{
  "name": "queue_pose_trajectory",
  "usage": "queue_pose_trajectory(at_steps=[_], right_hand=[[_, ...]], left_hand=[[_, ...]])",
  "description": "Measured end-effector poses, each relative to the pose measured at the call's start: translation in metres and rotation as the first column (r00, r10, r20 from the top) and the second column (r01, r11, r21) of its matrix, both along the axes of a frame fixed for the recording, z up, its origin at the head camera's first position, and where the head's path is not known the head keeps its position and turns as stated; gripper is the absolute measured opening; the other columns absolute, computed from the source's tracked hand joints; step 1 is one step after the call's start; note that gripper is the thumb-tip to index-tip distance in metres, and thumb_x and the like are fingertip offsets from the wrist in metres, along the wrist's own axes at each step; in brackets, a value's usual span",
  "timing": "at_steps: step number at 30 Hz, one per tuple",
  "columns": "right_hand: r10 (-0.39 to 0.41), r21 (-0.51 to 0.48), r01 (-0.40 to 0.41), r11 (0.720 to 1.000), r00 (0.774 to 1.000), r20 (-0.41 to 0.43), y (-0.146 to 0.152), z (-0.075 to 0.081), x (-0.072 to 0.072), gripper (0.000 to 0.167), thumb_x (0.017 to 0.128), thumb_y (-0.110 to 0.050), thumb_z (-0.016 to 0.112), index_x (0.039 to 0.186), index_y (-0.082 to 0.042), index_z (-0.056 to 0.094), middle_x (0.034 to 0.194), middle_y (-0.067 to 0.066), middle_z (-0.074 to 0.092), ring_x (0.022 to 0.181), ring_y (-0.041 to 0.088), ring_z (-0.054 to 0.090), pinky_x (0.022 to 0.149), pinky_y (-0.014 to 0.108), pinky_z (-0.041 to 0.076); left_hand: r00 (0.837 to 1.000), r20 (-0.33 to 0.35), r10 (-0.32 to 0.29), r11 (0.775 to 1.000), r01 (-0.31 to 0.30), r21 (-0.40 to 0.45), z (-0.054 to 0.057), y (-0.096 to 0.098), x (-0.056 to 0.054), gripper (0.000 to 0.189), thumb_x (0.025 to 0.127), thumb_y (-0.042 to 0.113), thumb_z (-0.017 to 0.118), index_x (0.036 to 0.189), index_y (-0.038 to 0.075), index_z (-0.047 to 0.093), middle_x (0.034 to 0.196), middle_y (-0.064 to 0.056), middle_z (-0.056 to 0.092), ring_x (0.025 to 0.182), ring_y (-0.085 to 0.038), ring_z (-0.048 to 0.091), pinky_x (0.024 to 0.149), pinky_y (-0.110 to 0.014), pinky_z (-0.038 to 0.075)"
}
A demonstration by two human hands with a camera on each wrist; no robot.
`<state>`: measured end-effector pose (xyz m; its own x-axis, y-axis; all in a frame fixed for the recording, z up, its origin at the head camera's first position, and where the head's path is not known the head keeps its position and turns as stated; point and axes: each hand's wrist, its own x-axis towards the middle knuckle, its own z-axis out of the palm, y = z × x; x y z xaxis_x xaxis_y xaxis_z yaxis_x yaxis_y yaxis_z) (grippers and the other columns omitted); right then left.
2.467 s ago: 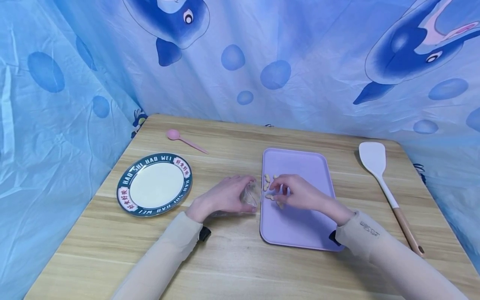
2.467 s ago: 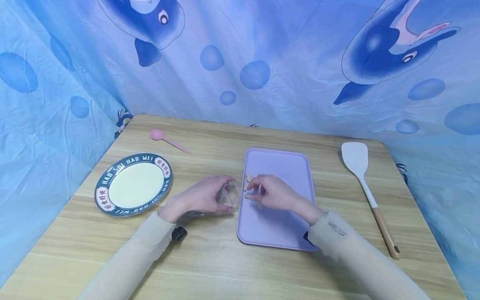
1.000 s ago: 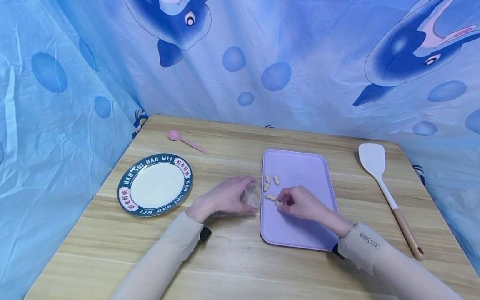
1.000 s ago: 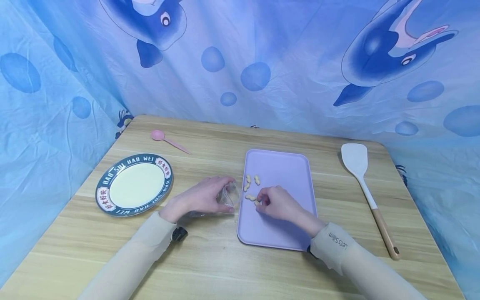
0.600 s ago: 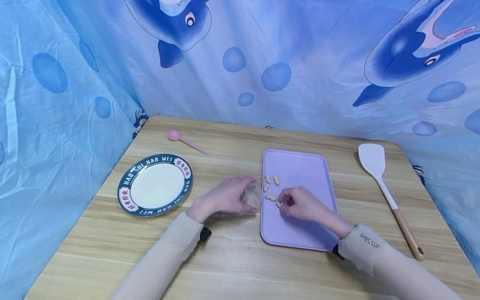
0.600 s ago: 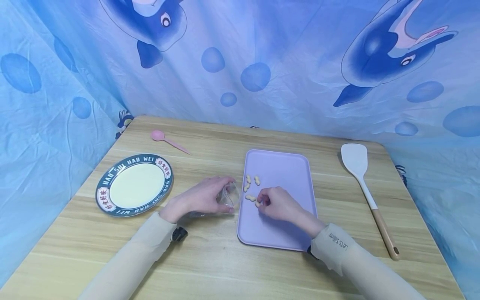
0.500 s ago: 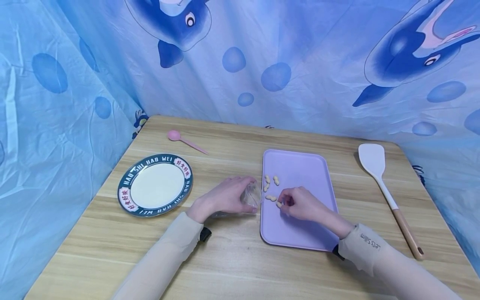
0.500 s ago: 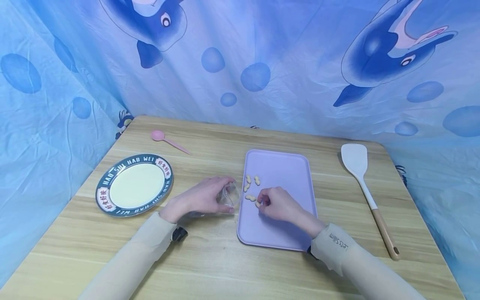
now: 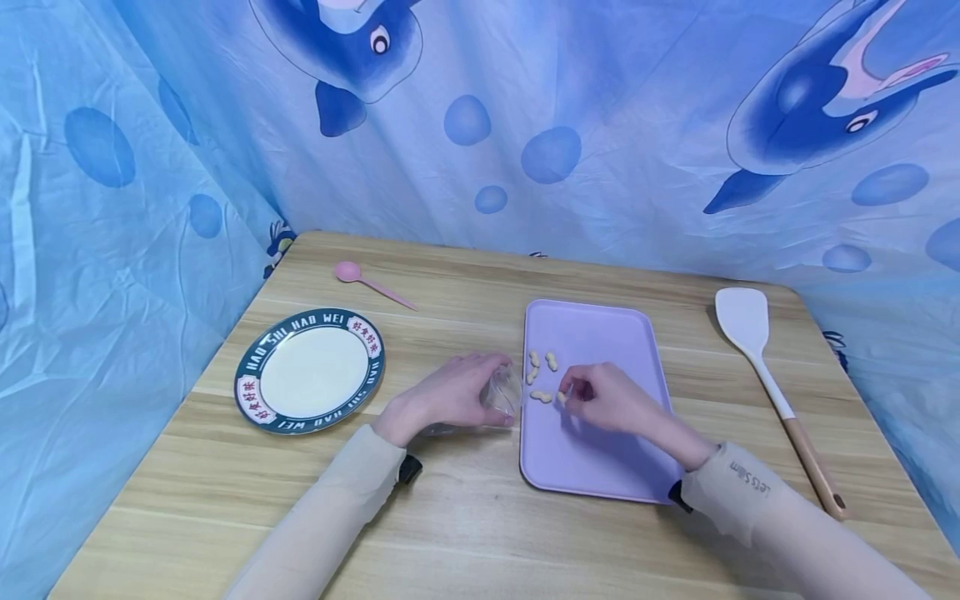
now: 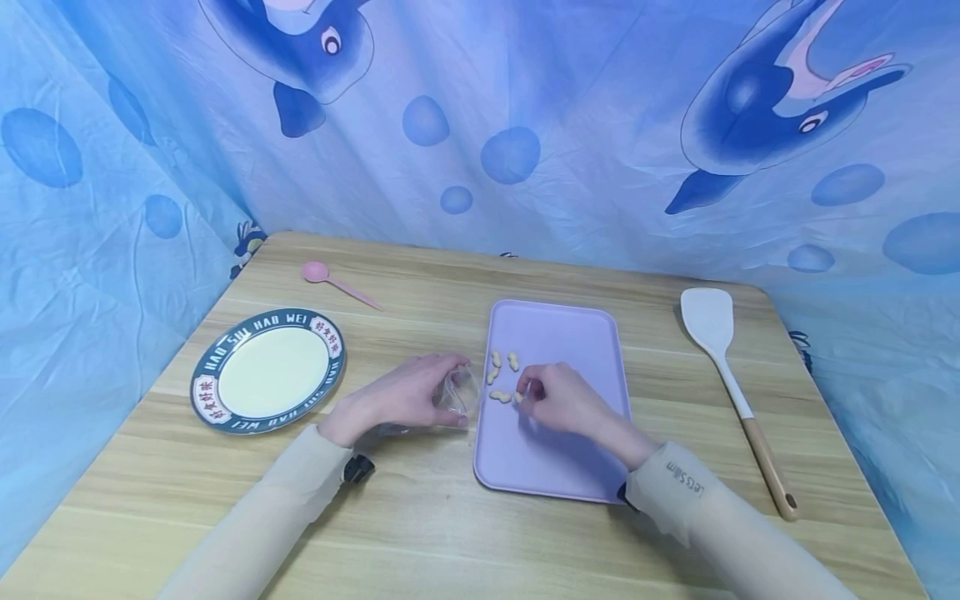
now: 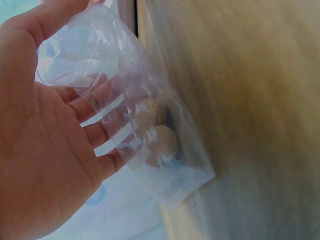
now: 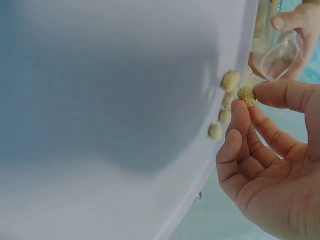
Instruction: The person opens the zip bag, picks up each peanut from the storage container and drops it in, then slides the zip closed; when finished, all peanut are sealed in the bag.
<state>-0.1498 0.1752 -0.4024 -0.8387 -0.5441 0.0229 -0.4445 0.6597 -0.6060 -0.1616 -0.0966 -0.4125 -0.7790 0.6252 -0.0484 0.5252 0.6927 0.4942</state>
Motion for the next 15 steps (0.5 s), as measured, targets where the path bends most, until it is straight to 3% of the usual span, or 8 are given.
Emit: queue_pose_trajectory(at_steps=[15], right_hand=[[0.066, -0.002, -0.066, 0.998, 0.994, -0.088, -0.019, 0.023, -0.009, 0.014, 0.081, 0.000, 0.069, 0.091, -0.008, 0.070, 0.070, -0.009, 0.058, 0.064, 0.008, 0.052, 0.059, 0.025, 0.046]], left_hand=[[1.000, -0.011, -0.001, 1.000, 0.000, -0.007, 0.001, 0.000, 0.000, 0.086, 0.078, 0.048, 0.082, 0.146, 0.010, 0.046, 0.143, -0.009, 0.054, 0.133, -0.028, 0.048, 0.114, -0.050, 0.030]])
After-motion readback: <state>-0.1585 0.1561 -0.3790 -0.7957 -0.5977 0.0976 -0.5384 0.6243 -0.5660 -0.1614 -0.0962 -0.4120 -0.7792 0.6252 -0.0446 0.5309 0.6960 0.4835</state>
